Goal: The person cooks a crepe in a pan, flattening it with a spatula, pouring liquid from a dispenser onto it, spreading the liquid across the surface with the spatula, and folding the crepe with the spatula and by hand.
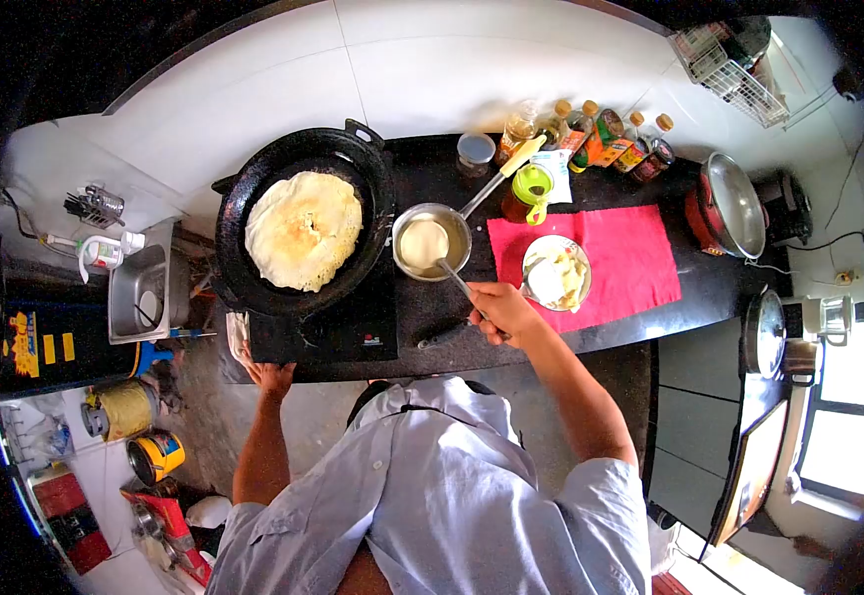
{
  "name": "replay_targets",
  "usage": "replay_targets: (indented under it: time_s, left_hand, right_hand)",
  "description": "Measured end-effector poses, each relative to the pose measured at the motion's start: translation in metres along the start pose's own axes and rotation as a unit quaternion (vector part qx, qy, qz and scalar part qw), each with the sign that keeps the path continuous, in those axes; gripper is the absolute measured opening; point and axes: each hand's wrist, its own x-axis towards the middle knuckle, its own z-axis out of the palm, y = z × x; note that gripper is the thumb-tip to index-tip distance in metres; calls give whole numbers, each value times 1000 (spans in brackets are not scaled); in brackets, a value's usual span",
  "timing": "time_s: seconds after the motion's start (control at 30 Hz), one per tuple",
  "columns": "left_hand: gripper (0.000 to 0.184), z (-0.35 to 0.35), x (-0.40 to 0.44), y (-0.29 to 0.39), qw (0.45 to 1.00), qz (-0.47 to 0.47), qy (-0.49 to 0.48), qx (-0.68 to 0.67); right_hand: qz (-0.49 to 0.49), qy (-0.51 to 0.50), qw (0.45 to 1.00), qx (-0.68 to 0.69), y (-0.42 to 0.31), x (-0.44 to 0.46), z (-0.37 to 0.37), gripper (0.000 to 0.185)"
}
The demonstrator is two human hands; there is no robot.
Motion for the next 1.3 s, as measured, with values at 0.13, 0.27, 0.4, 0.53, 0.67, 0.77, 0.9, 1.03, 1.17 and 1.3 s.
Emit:
replay_targets:
  time_s: [0.13, 0.27, 0.4, 0.53, 0.67, 0.77, 0.9, 1.03, 1.17, 1.3]
  left_hand:
    - [108, -23, 1, 17, 997, -47, -58, -14]
    - [108, -21, 1, 16, 997, -46, -52, -15]
    - [108, -31, 1, 24, 996, -58, -71, 4]
    - [108, -26, 2, 20, 997, -43, -69, 14]
    - [109, -21, 3, 13, 997, -33, -66, 4]
    - [109, -20, 2, 13, 997, -45, -60, -11]
    - [111, -18, 0, 14, 998, -47, -45, -27]
    - [109, -18, -1, 14, 998, -40, -46, -22]
    - [104, -18, 1, 17, 997, -45, -54, -17]
    - [102, -12, 1, 9, 999, -12, -36, 0]
  right_hand:
    - [-82, 24, 995, -51, 12, -9, 1, 45]
    - [-156, 75, 974, -147, 14, -21, 2, 45]
    - [-358, 177, 855, -331, 33, -2, -5, 46]
    - [-358, 239, 761, -486, 31, 5, -2, 45]
    - [-333, 279, 716, -547, 34, 28, 5, 38]
    - [-323, 269, 750, -511, 36, 50, 7, 38]
    - [-119, 158, 940, -277, 8, 42, 19, 33]
    - [28, 30, 996, 78, 8, 54, 10, 35]
    - [41, -49, 970, 233, 22, 57, -9, 38]
    - [-11, -40, 972, 230, 32, 36, -6, 38]
